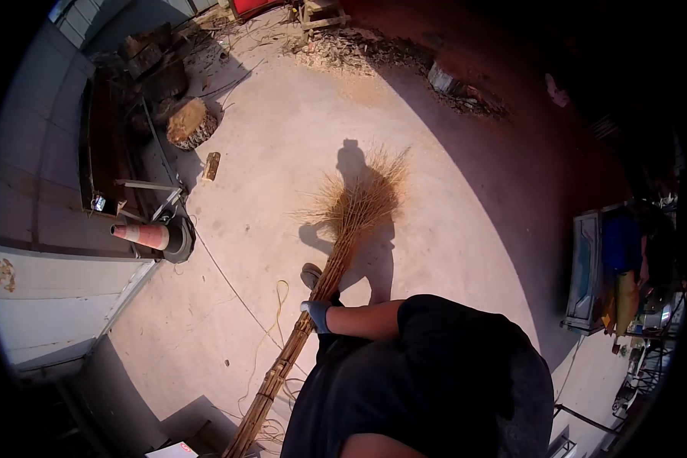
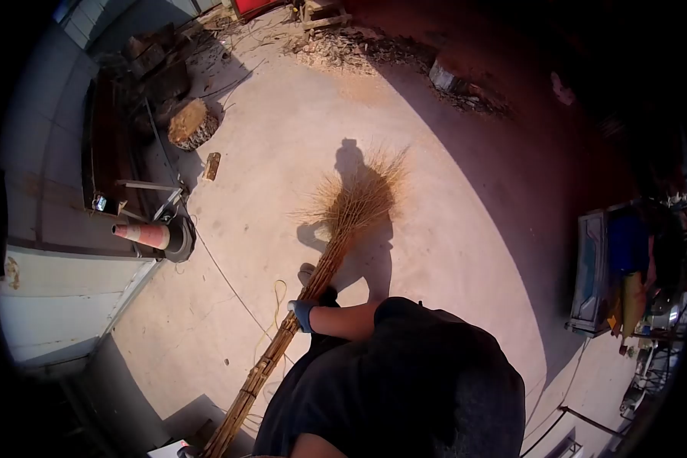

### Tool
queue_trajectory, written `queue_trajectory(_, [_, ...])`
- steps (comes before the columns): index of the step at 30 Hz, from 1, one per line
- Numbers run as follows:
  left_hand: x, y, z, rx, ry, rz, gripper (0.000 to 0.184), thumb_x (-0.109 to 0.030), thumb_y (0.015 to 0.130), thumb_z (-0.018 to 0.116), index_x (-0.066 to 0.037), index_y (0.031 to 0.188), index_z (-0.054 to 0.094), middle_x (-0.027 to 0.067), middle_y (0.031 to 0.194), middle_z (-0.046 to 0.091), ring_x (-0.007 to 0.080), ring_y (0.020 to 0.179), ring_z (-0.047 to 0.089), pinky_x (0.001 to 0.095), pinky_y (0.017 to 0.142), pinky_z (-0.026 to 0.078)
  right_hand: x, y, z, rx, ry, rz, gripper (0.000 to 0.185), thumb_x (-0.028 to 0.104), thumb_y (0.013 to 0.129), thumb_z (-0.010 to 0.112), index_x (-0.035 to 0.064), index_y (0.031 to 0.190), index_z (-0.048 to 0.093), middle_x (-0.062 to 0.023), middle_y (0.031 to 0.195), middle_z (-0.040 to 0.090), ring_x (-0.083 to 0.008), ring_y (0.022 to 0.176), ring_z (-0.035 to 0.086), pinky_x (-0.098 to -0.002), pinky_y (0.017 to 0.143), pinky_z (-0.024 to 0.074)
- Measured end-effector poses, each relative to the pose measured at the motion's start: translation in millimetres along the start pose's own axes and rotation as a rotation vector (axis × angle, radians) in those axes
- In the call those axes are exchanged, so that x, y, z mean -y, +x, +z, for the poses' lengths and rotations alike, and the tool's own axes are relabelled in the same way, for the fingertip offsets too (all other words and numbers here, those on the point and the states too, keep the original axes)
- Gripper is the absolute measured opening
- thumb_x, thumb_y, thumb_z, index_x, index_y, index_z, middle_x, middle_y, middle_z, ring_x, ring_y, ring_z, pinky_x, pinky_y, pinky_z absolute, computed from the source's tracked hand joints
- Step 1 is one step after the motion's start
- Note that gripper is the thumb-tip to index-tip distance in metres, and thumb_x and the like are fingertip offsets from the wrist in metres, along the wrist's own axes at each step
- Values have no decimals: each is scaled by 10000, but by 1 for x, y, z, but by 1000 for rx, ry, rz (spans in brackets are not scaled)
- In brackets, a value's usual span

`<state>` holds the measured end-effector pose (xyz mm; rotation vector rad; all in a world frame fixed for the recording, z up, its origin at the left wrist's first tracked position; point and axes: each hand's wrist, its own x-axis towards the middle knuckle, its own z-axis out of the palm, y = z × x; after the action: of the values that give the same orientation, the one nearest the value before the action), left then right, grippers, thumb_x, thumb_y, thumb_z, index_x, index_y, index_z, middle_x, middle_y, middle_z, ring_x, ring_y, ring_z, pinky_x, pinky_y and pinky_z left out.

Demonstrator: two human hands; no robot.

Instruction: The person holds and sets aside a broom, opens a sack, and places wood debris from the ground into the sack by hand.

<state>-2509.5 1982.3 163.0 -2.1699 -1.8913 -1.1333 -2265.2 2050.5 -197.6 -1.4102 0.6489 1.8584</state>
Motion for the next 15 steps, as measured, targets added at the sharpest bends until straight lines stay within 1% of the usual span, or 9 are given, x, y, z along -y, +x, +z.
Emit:
queue_trajectory(2, [16, 7, 51, 168, -262, -123, 330, -246, 963, 401, -15, 741, 480, 93, 722, 457, 220, 686, 468, 356, 639, 377, 52, 49, -5, -100, 112, -247, 227, 201, 799, 654, 100, 973, 549, -65, 808, 590, -217, 786, 624, -415, 674, 541])
queue_trajectory(3, [29, 11, 74, 243, -348, -118, 326, -246, 962, 403, -7, 754, 478, 97, 741, 456, 221, 705, 467, 357, 659, 376, 83, 80, -23, -118, 164, -367, 195, 231, 821, 641, 96, 938, 562, -61, 790, 601, -220, 752, 636, -412, 640, 538])
queue_trajectory(4, [70, 16, 105, 295, -365, 25, 317, -244, 944, 412, 3, 760, 485, 109, 745, 473, 245, 709, 485, 371, 662, 390, 119, 89, -36, -130, 213, -488, 185, 260, 844, 628, 93, 903, 575, -58, 772, 612, -222, 717, 649, -408, 606, 535])
queue_trajectory(6, [48, 44, 156, 314, -518, 69, 324, -253, 930, 417, 25, 788, 504, 132, 760, 492, 267, 720, 505, 379, 675, 411, 186, 41, -64, -59, 298, -445, 281, 354, 835, 657, 97, 928, 594, -73, 761, 639, -213, 663, 653, -373, 595, 556])
queue_trajectory(8, [31, 73, 198, 318, -646, 46, 332, -257, 930, 418, 35, 801, 510, 141, 771, 496, 269, 720, 506, 380, 685, 421, 225, -6, -82, -163, 315, -522, 282, 363, 857, 641, 103, 955, 587, -66, 763, 645, -215, 661, 664, -374, 593, 561])
queue_trajectory(10, [25, 103, 236, 345, -762, 83, 317, -235, 934, 423, 43, 806, 505, 145, 779, 495, 266, 718, 503, 373, 686, 430, 247, 0, -116, -117, 451, -582, 265, 354, 857, 641, 112, 950, 587, -64, 769, 642, -215, 666, 663, -377, 597, 561])
queue_trajectory(13, [23, 144, 292, 506, -910, 27, 297, -219, 950, 432, 38, 840, 535, 126, 838, 542, 208, 754, 519, 344, 713, 441, 245, -14, -139, -5, 750, -707, 229, 325, 859, 641, 118, 937, 578, -68, 783, 628, -220, 679, 655, -389, 607, 560])
queue_trajectory(14, [14, 156, 306, 600, -945, -27, 301, -226, 962, 431, 33, 879, 559, 114, 881, 568, 188, 798, 537, 324, 757, 450, 241, -22, -148, 46, 893, -778, 211, 304, 860, 639, 117, 929, 570, -73, 790, 617, -224, 687, 648, -399, 613, 559])
queue_trajectory(15, [0, 174, 316, 728, -965, 52, 233, -181, 944, 478, 28, 926, 578, 115, 918, 591, 195, 850, 560, 320, 812, 454, 233, -21, -156, 36, 943, -780, 211, 304, 860, 639, 117, 929, 570, -73, 790, 617, -224, 687, 648, -399, 613, 559])
